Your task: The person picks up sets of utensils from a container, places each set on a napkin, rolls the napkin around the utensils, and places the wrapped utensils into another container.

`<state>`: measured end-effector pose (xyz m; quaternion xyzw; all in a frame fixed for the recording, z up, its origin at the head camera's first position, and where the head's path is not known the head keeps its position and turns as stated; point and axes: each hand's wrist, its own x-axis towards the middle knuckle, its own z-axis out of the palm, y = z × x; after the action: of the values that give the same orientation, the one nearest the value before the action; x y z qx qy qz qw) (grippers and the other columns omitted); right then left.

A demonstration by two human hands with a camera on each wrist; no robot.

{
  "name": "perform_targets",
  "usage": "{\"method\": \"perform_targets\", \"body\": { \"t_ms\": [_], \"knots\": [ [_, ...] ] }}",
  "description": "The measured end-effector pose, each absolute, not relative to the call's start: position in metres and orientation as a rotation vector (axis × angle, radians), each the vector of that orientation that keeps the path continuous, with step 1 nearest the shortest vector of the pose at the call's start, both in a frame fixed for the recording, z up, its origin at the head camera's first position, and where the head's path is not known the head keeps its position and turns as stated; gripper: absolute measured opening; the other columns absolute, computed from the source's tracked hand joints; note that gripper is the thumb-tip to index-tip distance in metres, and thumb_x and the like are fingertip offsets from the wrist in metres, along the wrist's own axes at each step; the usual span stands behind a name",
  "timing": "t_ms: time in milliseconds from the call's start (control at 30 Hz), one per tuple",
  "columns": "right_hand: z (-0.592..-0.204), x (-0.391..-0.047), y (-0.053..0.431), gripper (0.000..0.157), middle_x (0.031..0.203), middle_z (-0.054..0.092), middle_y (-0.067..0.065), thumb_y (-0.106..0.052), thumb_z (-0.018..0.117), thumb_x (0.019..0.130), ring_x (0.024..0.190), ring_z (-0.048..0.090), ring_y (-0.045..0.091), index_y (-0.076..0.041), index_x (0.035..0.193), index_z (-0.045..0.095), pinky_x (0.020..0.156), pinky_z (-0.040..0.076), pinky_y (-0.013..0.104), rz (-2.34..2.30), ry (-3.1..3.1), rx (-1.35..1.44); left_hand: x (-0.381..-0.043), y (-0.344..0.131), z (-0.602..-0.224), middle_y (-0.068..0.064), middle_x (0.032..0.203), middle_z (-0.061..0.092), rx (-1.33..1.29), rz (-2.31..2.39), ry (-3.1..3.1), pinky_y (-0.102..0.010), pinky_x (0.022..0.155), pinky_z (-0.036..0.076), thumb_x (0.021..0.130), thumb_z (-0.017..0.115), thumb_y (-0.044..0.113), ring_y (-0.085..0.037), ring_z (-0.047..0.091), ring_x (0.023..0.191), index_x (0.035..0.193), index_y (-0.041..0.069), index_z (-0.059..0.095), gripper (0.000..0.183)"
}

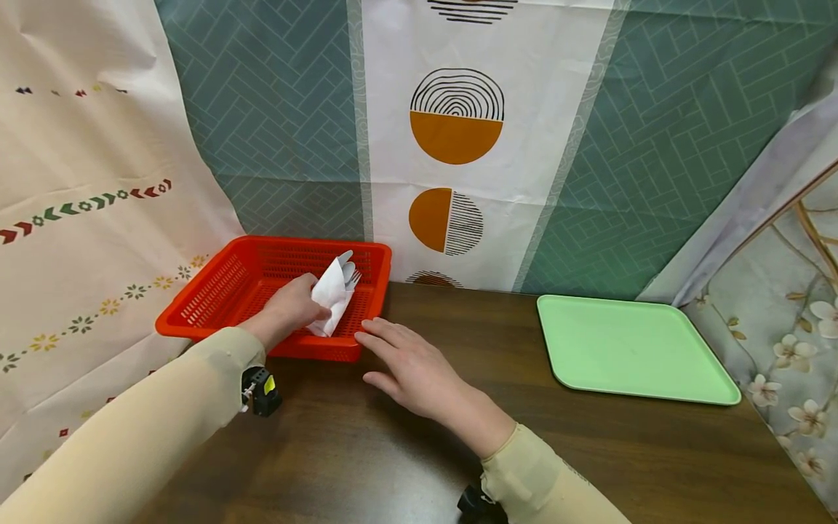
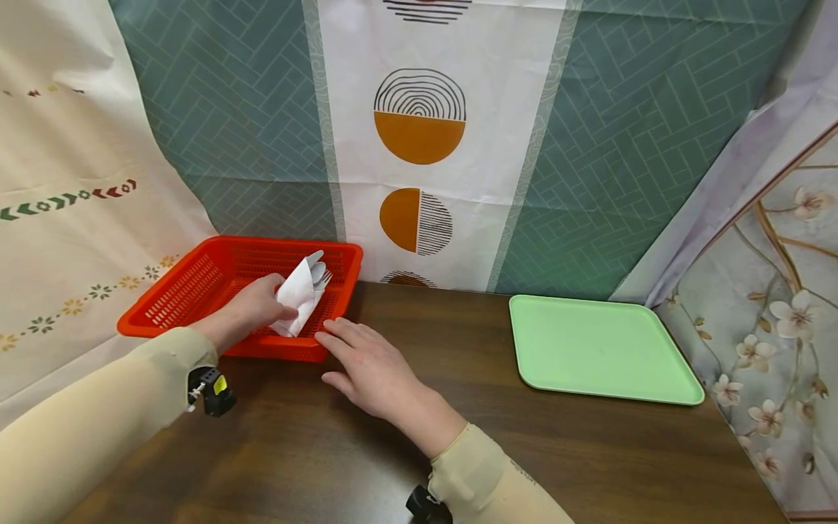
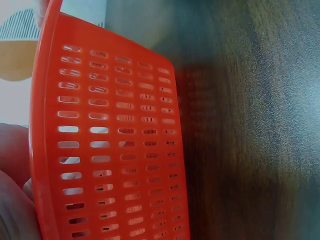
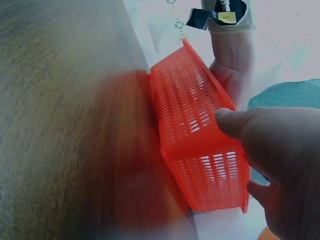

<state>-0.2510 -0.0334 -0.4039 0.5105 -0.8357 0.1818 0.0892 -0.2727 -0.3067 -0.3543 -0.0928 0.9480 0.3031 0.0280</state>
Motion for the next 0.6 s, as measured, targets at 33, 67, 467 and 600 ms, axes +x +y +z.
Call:
{"method": "perform_targets", "body": {
  "t_ms": [33, 67, 467, 600],
  "knots": [
    [-0.4039, -0.251, -0.0336, 0.065, 0.171, 0.047, 0.005, -0.033, 0.076, 0.107, 0.162, 0.036, 0.022, -0.015, 0.164, 0.054, 0.131, 0.028, 0.04, 0.544, -2.49, 1.517, -0.2728, -0.3062, -0.3542, -0.032, 0.138, 0.063, -0.288, 0.934, 2.918, -0.058, 0.106, 0.051, 0.094, 0.08, 0.013, -0.044, 0.06, 0.115, 0.145, -0.009, 0.052, 0.062],
    [-0.4039, -0.251, -0.0338, 0.064, 0.171, 0.047, 0.005, -0.033, 0.076, 0.107, 0.162, 0.037, 0.022, -0.015, 0.164, 0.054, 0.131, 0.029, 0.04, 0.543, -2.491, 1.516, -0.2731, -0.3057, -0.3539, -0.032, 0.138, 0.063, -0.284, 0.93, 2.915, -0.058, 0.106, 0.051, 0.094, 0.08, 0.013, -0.044, 0.06, 0.115, 0.144, -0.009, 0.052, 0.062],
    [-0.4035, -0.252, -0.0331, 0.065, 0.172, 0.047, 0.003, -0.035, 0.076, 0.106, 0.163, 0.035, 0.019, -0.017, 0.165, 0.054, 0.131, 0.027, 0.04, 0.575, -2.532, 1.503, -0.28, -0.3022, -0.353, -0.032, 0.137, 0.062, -0.292, 0.942, 2.848, -0.057, 0.109, 0.05, 0.092, 0.081, 0.011, -0.043, 0.059, 0.116, 0.141, -0.008, 0.053, 0.06],
    [-0.4039, -0.2521, -0.0336, 0.065, 0.172, 0.047, 0.004, -0.035, 0.075, 0.106, 0.163, 0.035, 0.02, -0.017, 0.165, 0.054, 0.131, 0.026, 0.04, 0.571, -2.521, 1.507, -0.2824, -0.3028, -0.3552, -0.032, 0.14, 0.061, -0.313, 0.938, 2.821, -0.057, 0.11, 0.05, 0.092, 0.081, 0.011, -0.043, 0.059, 0.118, 0.144, -0.008, 0.052, 0.063]
  ]
}}
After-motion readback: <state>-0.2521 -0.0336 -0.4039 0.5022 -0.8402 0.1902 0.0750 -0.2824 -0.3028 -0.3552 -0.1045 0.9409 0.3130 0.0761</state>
